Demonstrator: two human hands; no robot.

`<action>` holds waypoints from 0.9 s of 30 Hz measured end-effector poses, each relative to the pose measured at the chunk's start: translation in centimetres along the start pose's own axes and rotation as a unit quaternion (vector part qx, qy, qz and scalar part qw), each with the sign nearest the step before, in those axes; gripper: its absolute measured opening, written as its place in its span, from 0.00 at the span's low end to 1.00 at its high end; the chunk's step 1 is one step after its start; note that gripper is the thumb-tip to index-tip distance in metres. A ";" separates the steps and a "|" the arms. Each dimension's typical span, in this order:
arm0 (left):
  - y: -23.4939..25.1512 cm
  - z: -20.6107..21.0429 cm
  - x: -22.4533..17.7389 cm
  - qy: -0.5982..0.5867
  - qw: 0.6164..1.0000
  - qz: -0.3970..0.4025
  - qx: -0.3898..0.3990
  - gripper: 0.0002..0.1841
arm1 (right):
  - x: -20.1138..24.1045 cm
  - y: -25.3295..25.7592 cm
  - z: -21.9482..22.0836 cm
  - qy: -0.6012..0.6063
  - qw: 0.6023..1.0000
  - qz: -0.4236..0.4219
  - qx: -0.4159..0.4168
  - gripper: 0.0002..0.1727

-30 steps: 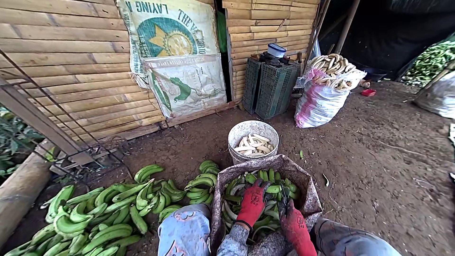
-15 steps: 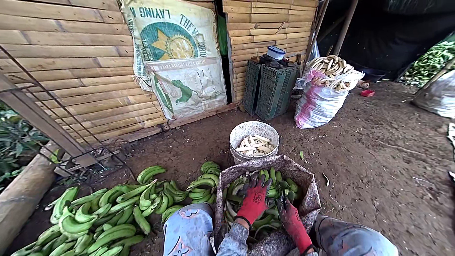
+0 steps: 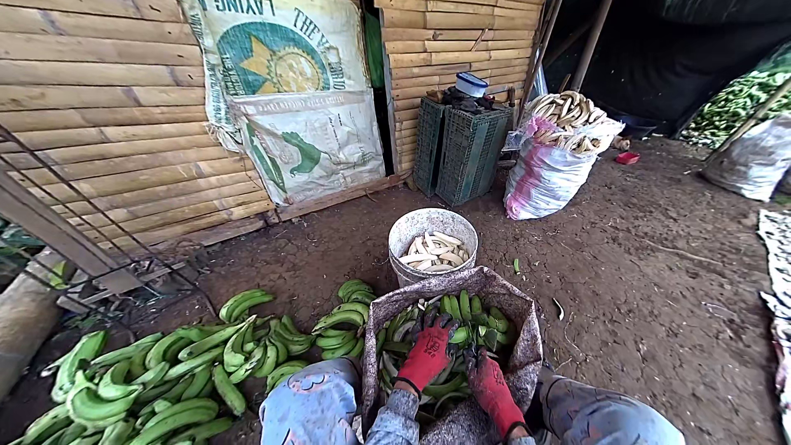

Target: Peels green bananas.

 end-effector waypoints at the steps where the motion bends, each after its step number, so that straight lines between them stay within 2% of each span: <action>1: -0.4 0.2 -0.3 0.009 1.000 -0.010 0.005 0.34 | 0.2 0.3 0.2 -0.030 0.999 0.013 0.003 0.27; 5: -3.5 -0.8 1.8 0.060 0.989 -0.124 0.055 0.38 | 1.1 0.4 -0.1 -0.073 0.996 0.044 0.004 0.28; 7: -4.3 -2.1 3.2 0.074 0.982 -0.168 0.043 0.47 | 1.2 0.1 -0.2 -0.053 0.998 0.041 0.001 0.27; 9: -3.6 -3.3 2.3 0.073 0.989 -0.128 0.021 0.55 | 1.4 -0.3 -0.4 -0.021 0.999 0.029 -0.003 0.26; 11: -1.6 -2.7 0.7 0.083 0.994 -0.062 0.029 0.58 | 1.5 -0.6 -0.7 -0.002 1.000 0.017 -0.014 0.26; 15: 1.6 0.8 0.5 0.103 0.994 -0.032 0.033 0.53 | 1.6 -0.9 -1.3 0.006 1.000 0.018 0.000 0.26; 20: 1.1 1.6 0.7 0.122 0.992 -0.038 0.009 0.47 | 1.3 -0.7 -1.0 0.000 0.999 0.027 0.027 0.26; 27: 0.2 2.3 -0.1 0.117 0.992 -0.045 0.018 0.44 | 2.3 -0.6 -0.4 -0.165 0.983 0.070 0.042 0.28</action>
Point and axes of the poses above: each hand's wrist, its own y-axis towards the middle knuckle, its own z-axis out of the palm, x = y × z, the point moved 9 cm from there along y, towards the middle knuckle, and after that the axes turned 6 degrees about y, right-handed, at the moved point
